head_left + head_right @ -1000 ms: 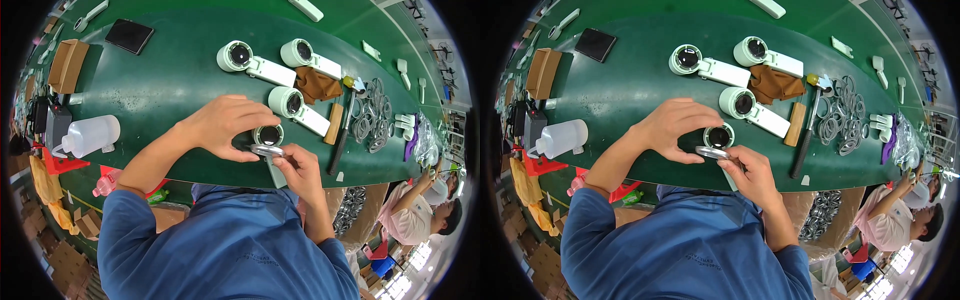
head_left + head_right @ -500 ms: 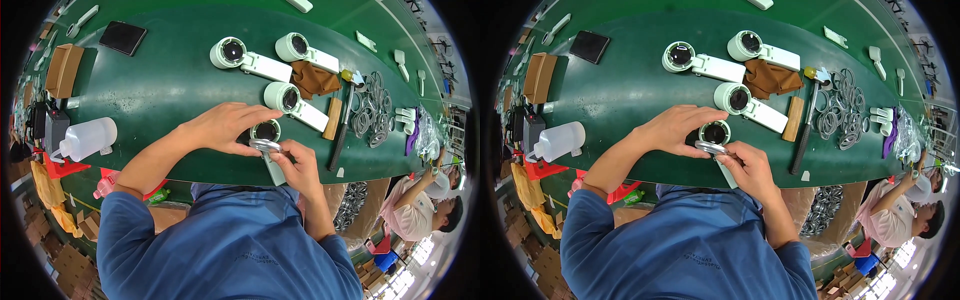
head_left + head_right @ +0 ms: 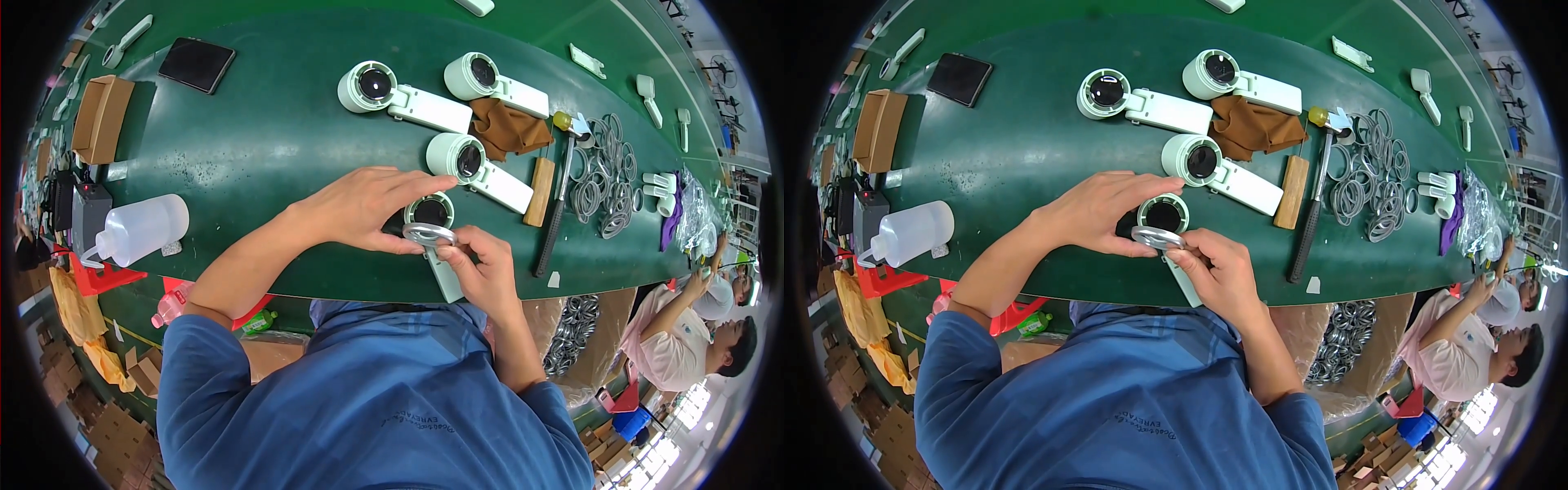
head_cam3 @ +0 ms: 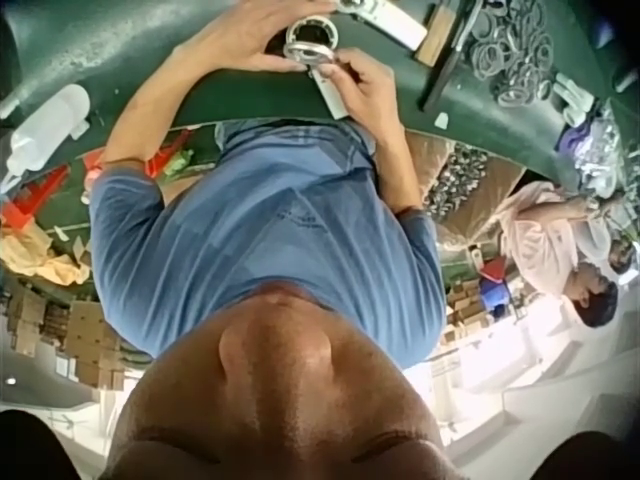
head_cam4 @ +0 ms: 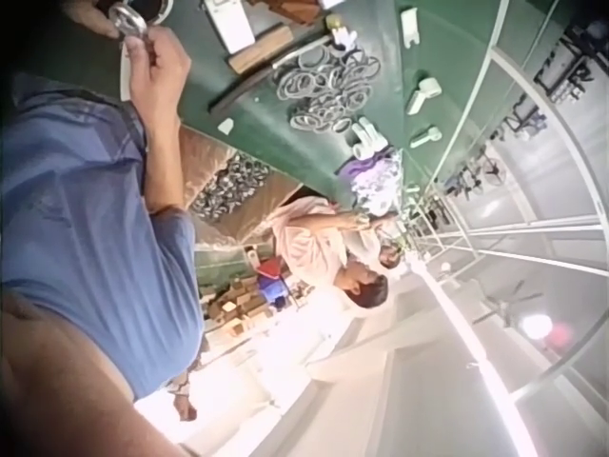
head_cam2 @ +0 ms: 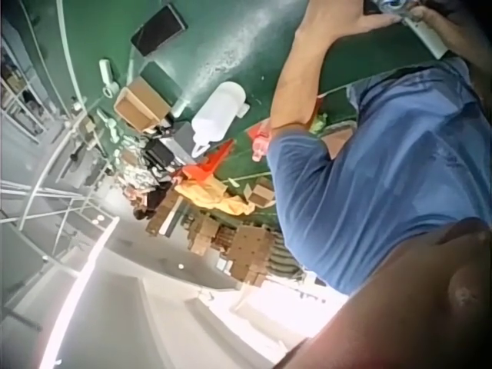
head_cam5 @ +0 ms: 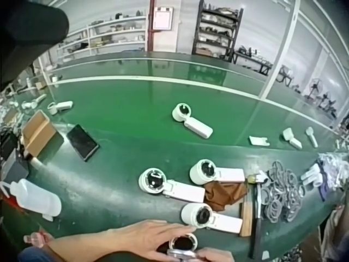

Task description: Manually assembling white plastic housing units with internal circular components using hands and a small hammer.

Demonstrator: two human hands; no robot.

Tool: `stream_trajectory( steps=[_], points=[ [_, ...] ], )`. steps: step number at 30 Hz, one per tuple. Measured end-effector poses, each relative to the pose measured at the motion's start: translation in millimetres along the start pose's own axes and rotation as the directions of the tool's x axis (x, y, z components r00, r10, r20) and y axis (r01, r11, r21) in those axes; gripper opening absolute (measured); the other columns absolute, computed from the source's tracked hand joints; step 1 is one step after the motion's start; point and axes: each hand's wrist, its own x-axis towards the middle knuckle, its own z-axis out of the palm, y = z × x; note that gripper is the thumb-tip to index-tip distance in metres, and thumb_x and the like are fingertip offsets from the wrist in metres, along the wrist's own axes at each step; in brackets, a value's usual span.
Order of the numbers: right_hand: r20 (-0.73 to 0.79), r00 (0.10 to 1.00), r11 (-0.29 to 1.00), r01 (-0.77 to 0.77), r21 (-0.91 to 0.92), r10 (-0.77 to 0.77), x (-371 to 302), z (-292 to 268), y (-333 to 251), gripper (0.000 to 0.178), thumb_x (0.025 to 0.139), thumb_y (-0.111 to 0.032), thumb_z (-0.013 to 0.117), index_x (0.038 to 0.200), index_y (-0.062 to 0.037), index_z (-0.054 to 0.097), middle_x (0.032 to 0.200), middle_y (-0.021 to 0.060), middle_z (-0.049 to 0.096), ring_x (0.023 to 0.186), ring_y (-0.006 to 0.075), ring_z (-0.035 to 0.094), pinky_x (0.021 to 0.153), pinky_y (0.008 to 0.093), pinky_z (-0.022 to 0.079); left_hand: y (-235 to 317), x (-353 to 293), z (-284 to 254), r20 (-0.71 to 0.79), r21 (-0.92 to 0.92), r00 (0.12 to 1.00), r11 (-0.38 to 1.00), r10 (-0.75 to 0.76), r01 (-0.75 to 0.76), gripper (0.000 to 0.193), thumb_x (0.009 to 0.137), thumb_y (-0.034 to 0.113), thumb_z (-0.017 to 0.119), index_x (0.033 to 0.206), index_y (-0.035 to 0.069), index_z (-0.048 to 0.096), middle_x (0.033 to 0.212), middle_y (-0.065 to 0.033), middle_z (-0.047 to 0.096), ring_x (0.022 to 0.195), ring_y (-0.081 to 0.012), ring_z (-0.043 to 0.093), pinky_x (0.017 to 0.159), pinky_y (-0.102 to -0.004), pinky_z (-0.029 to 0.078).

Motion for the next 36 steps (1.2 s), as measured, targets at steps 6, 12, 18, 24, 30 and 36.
stream_trajectory(
  steps=[6, 12, 18, 24, 30, 36],
  points=[
    [-0.016, 1.0, 1.0, 0.0, 0.025, 0.001, -1, 1, 1, 0.012, 0.095, -0.009, 0.07, 0.098, 0.0025, 0.069, 0.082, 0.0064, 0.068, 0.069, 0.0099, 0.063, 0.062, 0.0235, 0.048, -1, 1, 2, -0.013, -0.01, 1.0, 1.0, 0.017, -0.017, 0.096, 0.072, 0.032, 0.086, 0.153, 0.011, 0.037, 0.131, -0.009, 0.064, 0.096, -0.032, 0.066, 0.087, -0.0433, 0.052],
    [-0.022, 1.0, 0.999, 0.011, 0.042, -0.01, 1, 3, 5, 0.013, 0.097, -0.009, 0.068, 0.104, 0.0014, 0.068, 0.082, 0.006, 0.068, 0.067, 0.0084, 0.061, 0.062, 0.0221, 0.047, -6, 0, 3, -0.011, -0.009, 1.0, 1.0, 0.027, -0.027, 0.1, 0.073, 0.03, 0.087, 0.155, 0.011, 0.033, 0.131, -0.0087, 0.064, 0.094, -0.0308, 0.066, 0.085, -0.0428, 0.052],
    [-0.202, 0.949, 0.876, -0.125, 0.466, 0.243, 5, 12, -6, 0.022, 0.098, -0.005, 0.064, 0.119, -0.0001, 0.061, 0.078, 0.0039, 0.065, 0.061, 0.006, 0.054, 0.058, 0.0199, 0.043, -3, 2, 5, 0.004, -0.22, 0.994, 0.97, -0.105, 0.103, 0.103, 0.073, 0.026, 0.087, 0.156, 0.011, 0.028, 0.128, -0.0082, 0.065, 0.09, -0.0277, 0.065, 0.081, -0.0402, 0.053],
    [-0.248, 0.959, 0.969, -0.079, 0.236, 0.139, 5, 3, 3, 0.024, 0.098, -0.005, 0.065, 0.12, 0.0007, 0.059, 0.071, -0.0015, 0.058, 0.06, 0.0026, 0.047, 0.054, 0.02, 0.037, -4, 1, 6, 0.009, -0.165, 0.998, 0.985, -0.057, 0.058, 0.104, 0.074, 0.027, 0.087, 0.157, 0.01, 0.027, 0.125, -0.0075, 0.066, 0.088, -0.0269, 0.064, 0.081, -0.0397, 0.052],
    [-0.128, 0.96, 0.96, -0.227, 0.163, 0.249, 13, 8, -2, 0.023, 0.098, -0.011, 0.068, 0.116, 0.0016, 0.06, 0.069, -0.0033, 0.056, 0.061, 0.0015, 0.046, 0.054, 0.0203, 0.036, 0, 5, 0, 0.064, -0.141, 0.995, 0.987, -0.073, 0.081, 0.094, 0.078, 0.031, 0.084, 0.155, 0.01, 0.033, 0.127, -0.008, 0.064, 0.096, -0.0294, 0.064, 0.086, -0.0415, 0.05],
    [-0.064, 0.933, 0.873, -0.306, 0.379, 0.355, 18, 7, 1, 0.025, 0.098, -0.015, 0.069, 0.116, 0.0005, 0.062, 0.075, -0.0019, 0.061, 0.062, 0.0014, 0.046, 0.055, 0.0206, 0.035, 1, 5, 0, 0.125, -0.068, 0.991, 0.996, -0.053, 0.062, 0.077, 0.083, 0.034, 0.079, 0.147, 0.008, 0.046, 0.132, -0.0093, 0.061, 0.107, -0.0319, 0.062, 0.091, -0.0429, 0.048]
  ],
)
